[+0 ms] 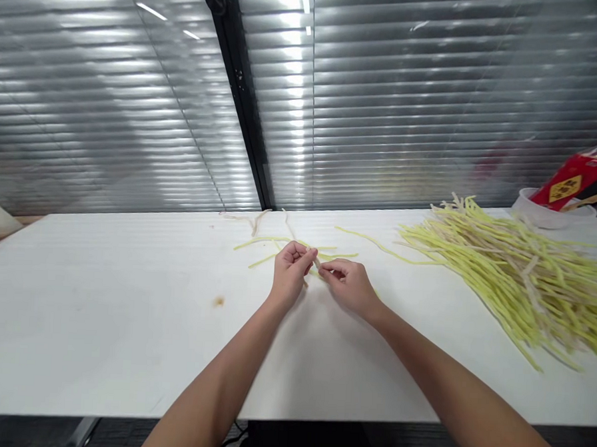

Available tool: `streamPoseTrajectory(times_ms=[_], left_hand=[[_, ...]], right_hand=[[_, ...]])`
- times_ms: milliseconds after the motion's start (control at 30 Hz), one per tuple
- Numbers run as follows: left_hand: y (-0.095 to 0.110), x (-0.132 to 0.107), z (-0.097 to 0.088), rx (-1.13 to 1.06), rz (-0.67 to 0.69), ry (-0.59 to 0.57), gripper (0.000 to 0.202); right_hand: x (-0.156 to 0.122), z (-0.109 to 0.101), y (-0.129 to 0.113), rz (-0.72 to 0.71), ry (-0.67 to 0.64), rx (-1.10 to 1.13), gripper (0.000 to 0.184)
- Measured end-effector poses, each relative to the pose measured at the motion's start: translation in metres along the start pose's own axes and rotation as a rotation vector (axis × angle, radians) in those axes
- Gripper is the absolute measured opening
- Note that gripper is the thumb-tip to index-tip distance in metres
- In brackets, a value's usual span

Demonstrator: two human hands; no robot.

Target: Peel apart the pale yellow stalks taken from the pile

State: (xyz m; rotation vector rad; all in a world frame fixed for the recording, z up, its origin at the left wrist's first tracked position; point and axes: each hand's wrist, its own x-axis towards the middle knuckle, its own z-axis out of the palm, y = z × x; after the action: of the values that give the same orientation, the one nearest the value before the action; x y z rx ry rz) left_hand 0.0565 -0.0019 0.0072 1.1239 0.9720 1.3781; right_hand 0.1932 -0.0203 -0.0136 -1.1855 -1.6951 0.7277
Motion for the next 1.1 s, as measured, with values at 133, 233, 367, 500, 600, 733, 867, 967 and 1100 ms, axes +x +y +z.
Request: streamPoseTrajectory(times_ms=[133,233,367,500,600,733,867,967,1100], left_hand=[[-0.001,0.0,0.001,0.012,-0.003,-0.008,0.028],[-0.002,0.001,0.001,-0.005,-0.022,-0.009,0.028],[-0.002,0.003,0.0,-0.035,-0.071,-0.002,0.028],[-0.001,0.007,-0.001,-0.199,-0.155,0.059,0.032],[0.001,0.01,-0.004,-0.392,-0.255,0.142,0.035],[0.0,0.013,-0.007,-0.521,-0.345,0.262,0.03],[-0.003,0.013,-0.006,-0.581,-0.375,0.303,0.024],[-0.005,0.012,-0.004,-0.568,-0.359,0.296,0.019],[-0.005,0.011,-0.001,-0.513,-0.321,0.287,0.016]], right_hand=[[0.0,-0.002,0.001,-0.003,0.022,-0.025,0.015],[0.0,-0.002,0.0,0.001,0.02,-0.032,0.016],[-0.001,-0.001,0.0,0.02,0.065,-0.029,0.016],[-0.002,0.002,0.004,0.074,0.133,-0.008,0.015],[-0.005,0.005,0.004,0.067,0.082,-0.05,0.015],[-0.01,0.008,-0.002,-0.037,-0.03,-0.256,0.015],[-0.013,0.007,-0.006,-0.088,-0.089,-0.384,0.021],[-0.012,0.007,-0.006,-0.099,-0.109,-0.438,0.025],[-0.012,0.008,-0.003,-0.126,-0.125,-0.496,0.026]])
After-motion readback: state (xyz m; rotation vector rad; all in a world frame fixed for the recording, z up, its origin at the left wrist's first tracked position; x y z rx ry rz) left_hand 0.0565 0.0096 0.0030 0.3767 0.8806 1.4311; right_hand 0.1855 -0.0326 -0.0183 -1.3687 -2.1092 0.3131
